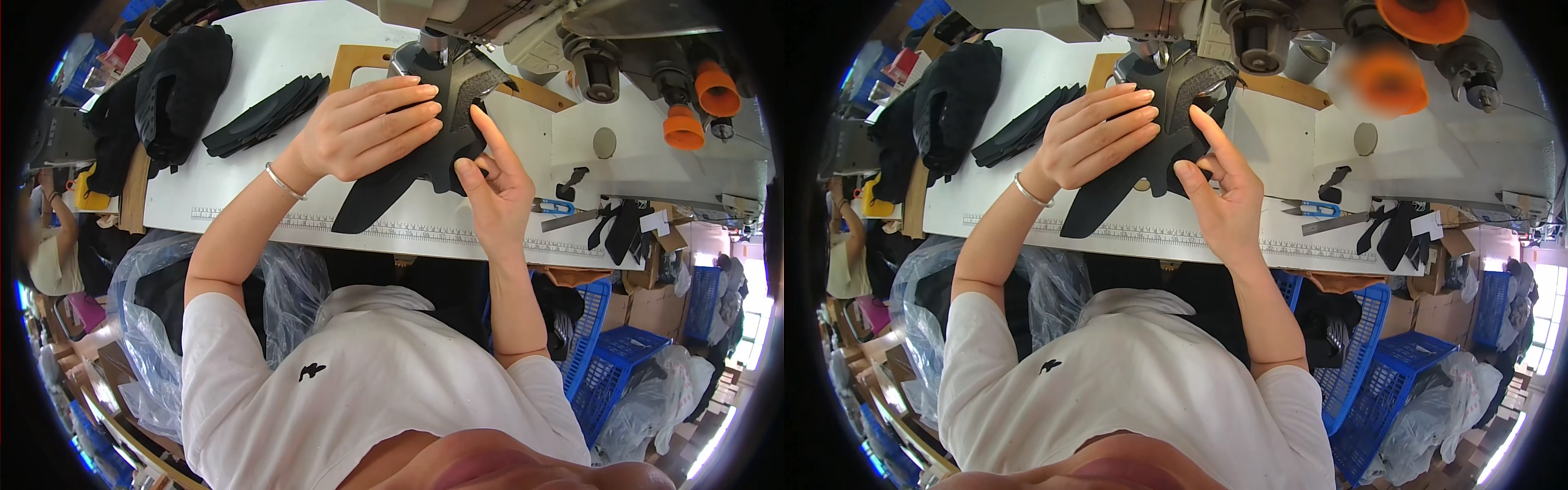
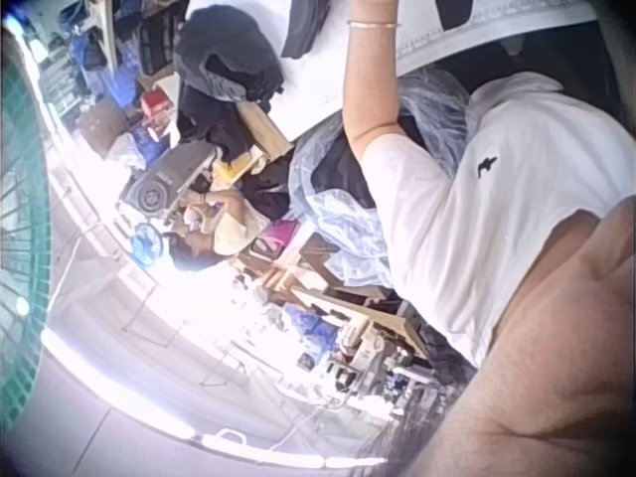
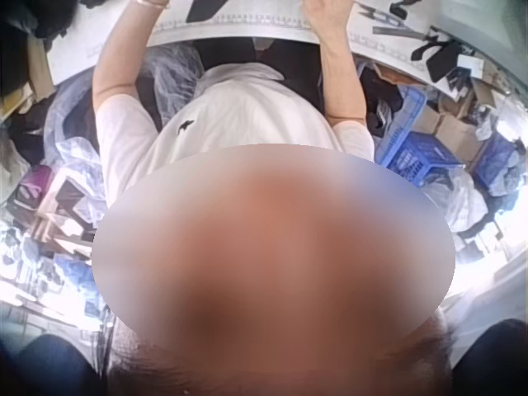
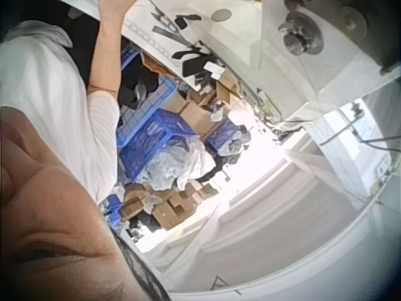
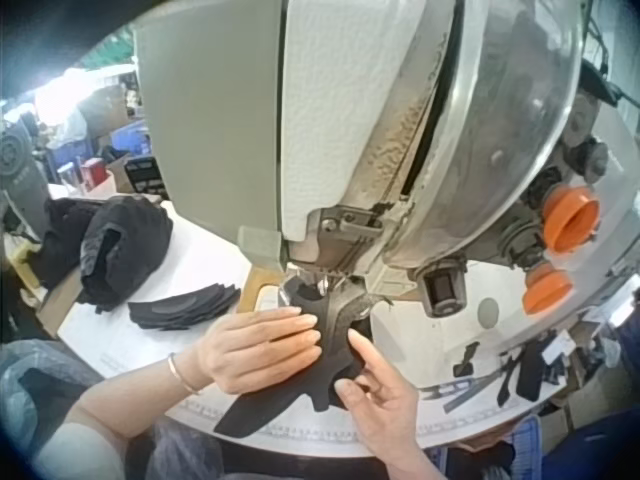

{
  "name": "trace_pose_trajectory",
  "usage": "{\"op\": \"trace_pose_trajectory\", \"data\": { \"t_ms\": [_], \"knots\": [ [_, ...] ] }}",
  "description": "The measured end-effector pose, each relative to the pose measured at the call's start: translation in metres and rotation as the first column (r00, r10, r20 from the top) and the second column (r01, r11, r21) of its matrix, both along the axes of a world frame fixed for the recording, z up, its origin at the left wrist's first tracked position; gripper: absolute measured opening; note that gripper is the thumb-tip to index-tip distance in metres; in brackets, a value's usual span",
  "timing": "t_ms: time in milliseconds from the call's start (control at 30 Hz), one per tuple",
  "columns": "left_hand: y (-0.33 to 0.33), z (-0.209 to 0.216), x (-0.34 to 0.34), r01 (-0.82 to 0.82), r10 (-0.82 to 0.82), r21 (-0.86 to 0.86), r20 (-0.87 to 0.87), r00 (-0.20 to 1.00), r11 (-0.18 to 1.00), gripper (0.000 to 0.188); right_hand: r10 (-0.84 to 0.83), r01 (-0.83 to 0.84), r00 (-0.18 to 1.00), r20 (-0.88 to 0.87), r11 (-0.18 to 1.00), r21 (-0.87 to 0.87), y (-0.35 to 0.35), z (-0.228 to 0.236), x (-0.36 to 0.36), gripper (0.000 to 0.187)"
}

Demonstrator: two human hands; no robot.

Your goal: The person operates a sewing machine to stitch black fabric pieces, likely gloves, in a factory setting. They guide the material under the needle, adjust the fabric, and cut threads after each piece is sewn.

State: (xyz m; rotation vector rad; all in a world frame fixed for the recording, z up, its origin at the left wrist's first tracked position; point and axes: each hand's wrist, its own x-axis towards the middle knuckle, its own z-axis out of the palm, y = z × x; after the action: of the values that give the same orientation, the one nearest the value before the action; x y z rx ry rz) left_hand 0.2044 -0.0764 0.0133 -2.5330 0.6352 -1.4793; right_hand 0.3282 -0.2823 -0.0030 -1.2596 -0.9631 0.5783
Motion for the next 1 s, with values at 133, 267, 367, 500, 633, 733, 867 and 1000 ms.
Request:
{"op": "trace_pose_trajectory", "data": {
  "t_ms": [133, 267, 367, 500, 633, 733, 867, 1000],
  "knots": [
    [0.0, 0.014, -0.007, 0.027, -0.031, -0.042, -0.105, 0.994, 0.999, 0.032, -0.018, 0.018, 1.0, -0.003, 1.0, 0.009, 0.002, 0.0, -0.002, 0.058],
    [0.004, 0.024, -0.008, -0.046, 0.029, -0.118, -0.138, 0.99, 0.992, 0.036, -0.035, 0.035, 0.999, -0.01, 0.999, 0.028, 0.005, 0.003, -0.007, 0.058],
    [0.004, 0.019, 0.0, -0.11, 0.092, -0.158, -0.121, 0.988, 0.981, 0.038, -0.041, 0.04, 0.998, 0.038, 0.999, 0.025, 0.004, -0.003, -0.004, 0.057],
    [0.006, 0.025, 0.0, -0.108, 0.082, -0.145, -0.176, 0.981, 0.984, 0.036, -0.029, 0.03, 0.998, 0.064, 0.999, -0.015, 0.0, -0.004, 0.0, 0.057],
    [0.006, 0.026, 0.0, -0.115, 0.094, -0.119, -0.169, 0.981, 0.986, 0.033, -0.017, 0.018, 0.997, 0.073, 1.0, -0.016, 0.0, 0.001, -0.001, 0.056],
    [0.007, 0.025, 0.002, -0.106, 0.091, -0.106, -0.137, 0.986, 0.989, 0.032, -0.032, 0.032, 0.995, 0.095, 0.999, 0.007, 0.001, 0.001, -0.001, 0.056],
    [0.01, 0.021, 0.005, -0.102, 0.094, -0.08, -0.098, 0.991, 0.992, 0.031, -0.052, 0.05, 0.994, 0.1, 0.999, 0.02, 0.002, 0.002, -0.006, 0.056],
    [0.013, 0.014, 0.008, -0.104, 0.101, -0.065, -0.042, 0.994, 0.992, 0.029, -0.078, 0.078, 0.99, 0.114, 0.997, 0.007, 0.002, 0.004, -0.009, 0.055]
  ]
}}
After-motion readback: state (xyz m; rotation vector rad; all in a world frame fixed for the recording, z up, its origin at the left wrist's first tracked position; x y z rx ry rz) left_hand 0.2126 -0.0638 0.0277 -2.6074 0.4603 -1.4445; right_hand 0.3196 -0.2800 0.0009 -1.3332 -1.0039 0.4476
